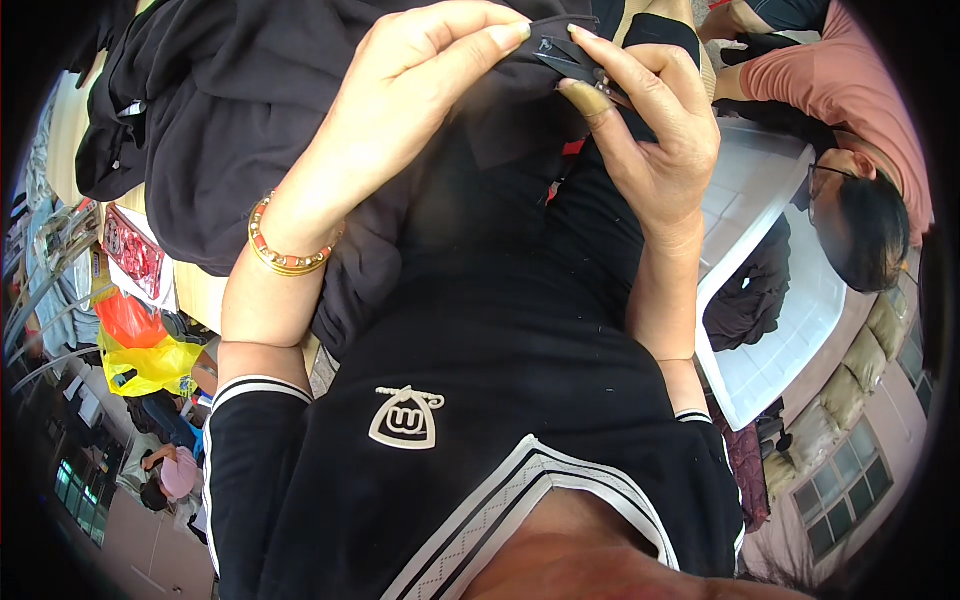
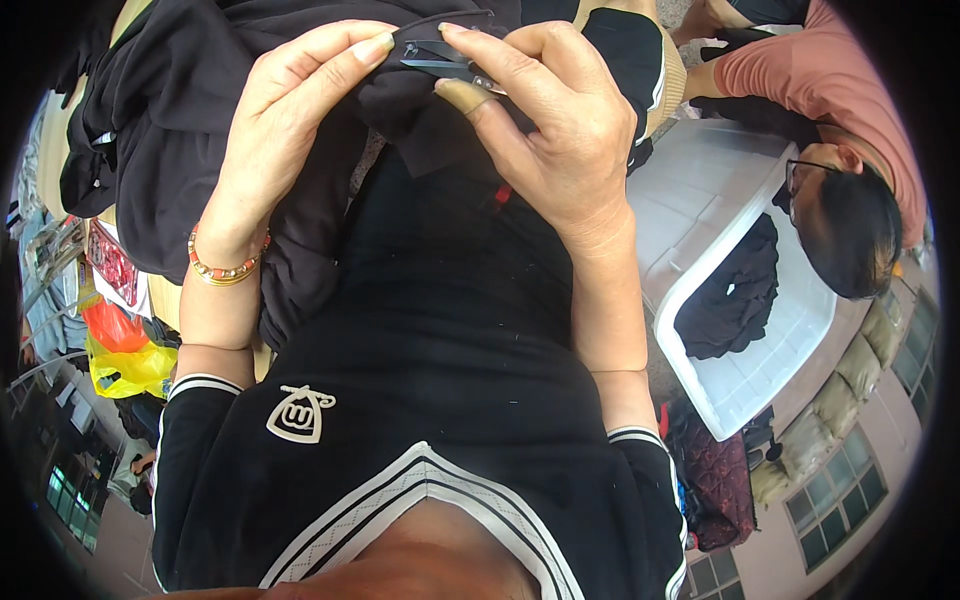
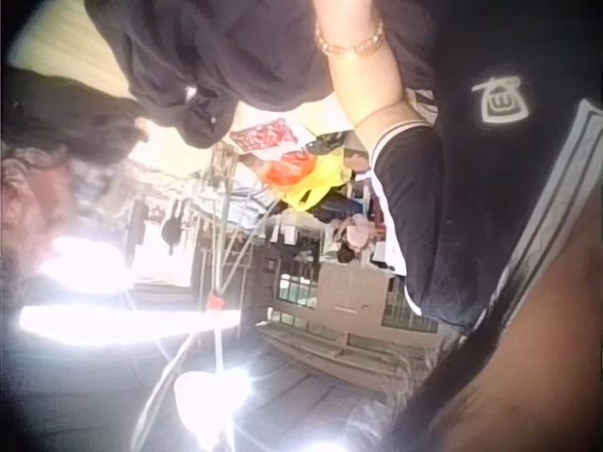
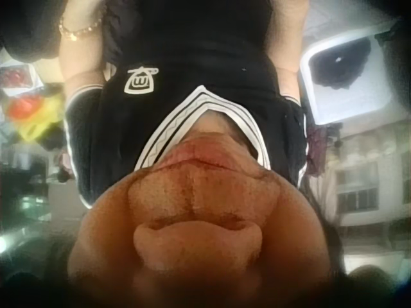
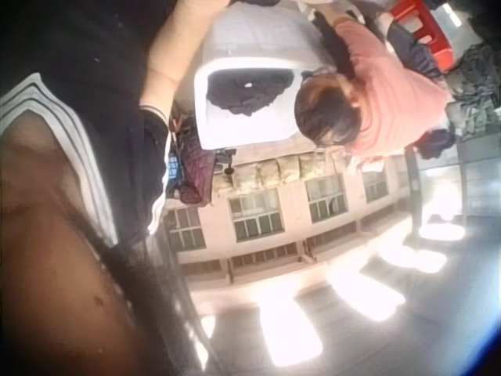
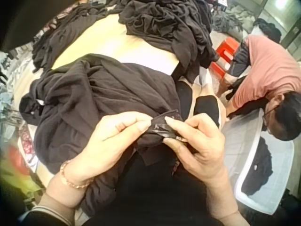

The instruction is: Trimming loose threads from buttons and seams of black garments using a thread clipper.

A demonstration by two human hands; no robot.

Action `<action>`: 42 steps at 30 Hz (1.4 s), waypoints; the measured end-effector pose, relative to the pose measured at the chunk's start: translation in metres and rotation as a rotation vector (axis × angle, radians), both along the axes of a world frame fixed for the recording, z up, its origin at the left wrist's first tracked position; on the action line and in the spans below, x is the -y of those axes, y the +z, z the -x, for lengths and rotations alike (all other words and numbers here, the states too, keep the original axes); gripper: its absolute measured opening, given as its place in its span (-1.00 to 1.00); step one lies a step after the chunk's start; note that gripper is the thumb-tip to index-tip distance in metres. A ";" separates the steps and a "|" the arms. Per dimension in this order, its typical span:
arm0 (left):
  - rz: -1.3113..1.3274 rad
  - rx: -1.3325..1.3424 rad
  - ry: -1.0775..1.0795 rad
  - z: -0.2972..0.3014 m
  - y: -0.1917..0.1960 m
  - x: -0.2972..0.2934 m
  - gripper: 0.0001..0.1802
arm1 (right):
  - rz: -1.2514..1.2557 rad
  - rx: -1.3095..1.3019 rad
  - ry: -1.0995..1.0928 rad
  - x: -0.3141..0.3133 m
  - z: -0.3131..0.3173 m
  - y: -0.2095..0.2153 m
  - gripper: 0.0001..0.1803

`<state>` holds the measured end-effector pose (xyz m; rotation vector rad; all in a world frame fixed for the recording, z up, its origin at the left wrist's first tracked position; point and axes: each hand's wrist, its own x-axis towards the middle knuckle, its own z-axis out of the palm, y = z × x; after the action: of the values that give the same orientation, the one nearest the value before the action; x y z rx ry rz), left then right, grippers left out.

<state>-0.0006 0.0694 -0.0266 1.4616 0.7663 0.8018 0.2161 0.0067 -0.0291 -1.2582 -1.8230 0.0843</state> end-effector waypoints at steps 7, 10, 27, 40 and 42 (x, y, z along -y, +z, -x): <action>-0.012 -0.013 -0.042 -0.002 0.002 0.000 -0.73 | -0.042 0.029 0.006 -0.003 -0.001 -0.003 -0.55; -0.017 0.001 -0.037 0.000 0.002 0.001 -0.72 | -0.032 0.022 0.012 -0.003 0.000 -0.001 -0.55; -1.092 -0.516 -0.125 0.002 0.043 0.003 -0.69 | 0.482 -0.257 0.240 -0.008 -0.013 0.002 -0.43; -1.225 -0.621 0.182 0.018 0.051 -0.005 -0.64 | -0.299 0.071 -0.016 0.026 -0.019 0.009 -0.54; -1.242 -0.644 0.166 0.029 0.055 -0.020 -0.69 | -0.319 0.043 -0.003 0.029 -0.015 0.013 -0.52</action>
<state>-0.0296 0.0889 0.0289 2.8893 0.9022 0.9973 0.2310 -0.0222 -0.0160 -1.0437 -1.7875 -0.2286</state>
